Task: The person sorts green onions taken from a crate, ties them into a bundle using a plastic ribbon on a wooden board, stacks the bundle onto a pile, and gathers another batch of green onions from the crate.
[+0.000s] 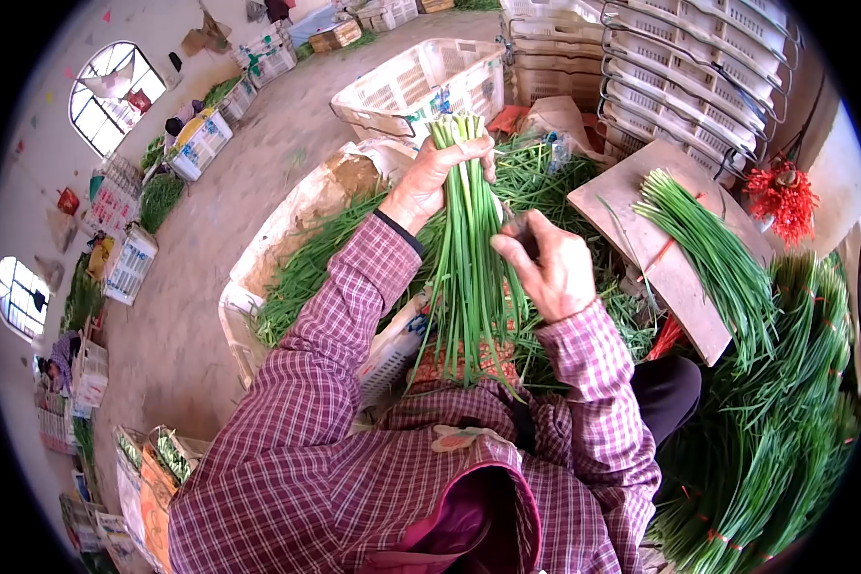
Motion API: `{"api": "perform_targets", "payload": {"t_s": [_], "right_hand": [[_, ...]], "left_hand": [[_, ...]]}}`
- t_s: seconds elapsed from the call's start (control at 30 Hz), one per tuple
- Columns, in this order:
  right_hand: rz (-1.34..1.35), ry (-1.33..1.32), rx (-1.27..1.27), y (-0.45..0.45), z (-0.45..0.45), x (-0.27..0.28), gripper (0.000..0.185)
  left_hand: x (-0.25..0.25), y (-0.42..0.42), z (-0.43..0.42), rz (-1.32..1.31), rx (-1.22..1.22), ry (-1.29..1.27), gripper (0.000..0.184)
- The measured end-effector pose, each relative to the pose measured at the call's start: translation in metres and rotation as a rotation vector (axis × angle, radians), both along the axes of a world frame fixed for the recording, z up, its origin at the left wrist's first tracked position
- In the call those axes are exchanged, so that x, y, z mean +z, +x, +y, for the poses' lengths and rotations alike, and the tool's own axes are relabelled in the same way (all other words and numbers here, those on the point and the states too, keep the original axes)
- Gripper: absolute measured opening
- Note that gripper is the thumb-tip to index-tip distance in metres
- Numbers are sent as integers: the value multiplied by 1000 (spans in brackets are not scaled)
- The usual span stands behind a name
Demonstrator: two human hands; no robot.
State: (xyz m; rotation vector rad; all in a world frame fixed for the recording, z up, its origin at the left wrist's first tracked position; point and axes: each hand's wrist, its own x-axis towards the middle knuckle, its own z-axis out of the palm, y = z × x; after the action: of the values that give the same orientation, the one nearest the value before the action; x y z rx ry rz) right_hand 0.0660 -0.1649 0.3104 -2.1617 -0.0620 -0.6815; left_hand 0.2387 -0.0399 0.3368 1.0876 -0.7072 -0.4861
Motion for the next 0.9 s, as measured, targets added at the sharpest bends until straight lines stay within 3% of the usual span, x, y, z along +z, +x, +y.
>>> {"api": "perform_targets", "payload": {"t_s": [0.3,0.43,0.5,0.57,0.6,0.7,0.77,0.83,0.9], "right_hand": [[33,143,-12,22,3,-6,21],[307,1071,515,7,-19,5,17],[239,1247,733,4,-36,5,16],[184,1376,880,-7,-55,9,17],[125,1397,756,-19,-57,19,20],[117,852,309,-39,-64,28,18],[202,406,116,-37,-75,14,25],[93,-16,-140,-39,-72,5,24],[27,-71,-187,-43,-74,-6,22]], "left_hand": [[1,-14,-6,-63,-45,41,19],[-2,-13,-2,-179,-64,130,20],[-1,-17,1,-165,-243,145,21],[-1,-18,5,-145,-246,151,23],[-1,-16,6,-150,-228,157,23],[0,-14,7,-152,-162,177,22],[0,-6,5,-138,-68,92,19],[8,9,12,-133,-119,-23,18],[19,25,24,-131,-124,-205,17]]}}
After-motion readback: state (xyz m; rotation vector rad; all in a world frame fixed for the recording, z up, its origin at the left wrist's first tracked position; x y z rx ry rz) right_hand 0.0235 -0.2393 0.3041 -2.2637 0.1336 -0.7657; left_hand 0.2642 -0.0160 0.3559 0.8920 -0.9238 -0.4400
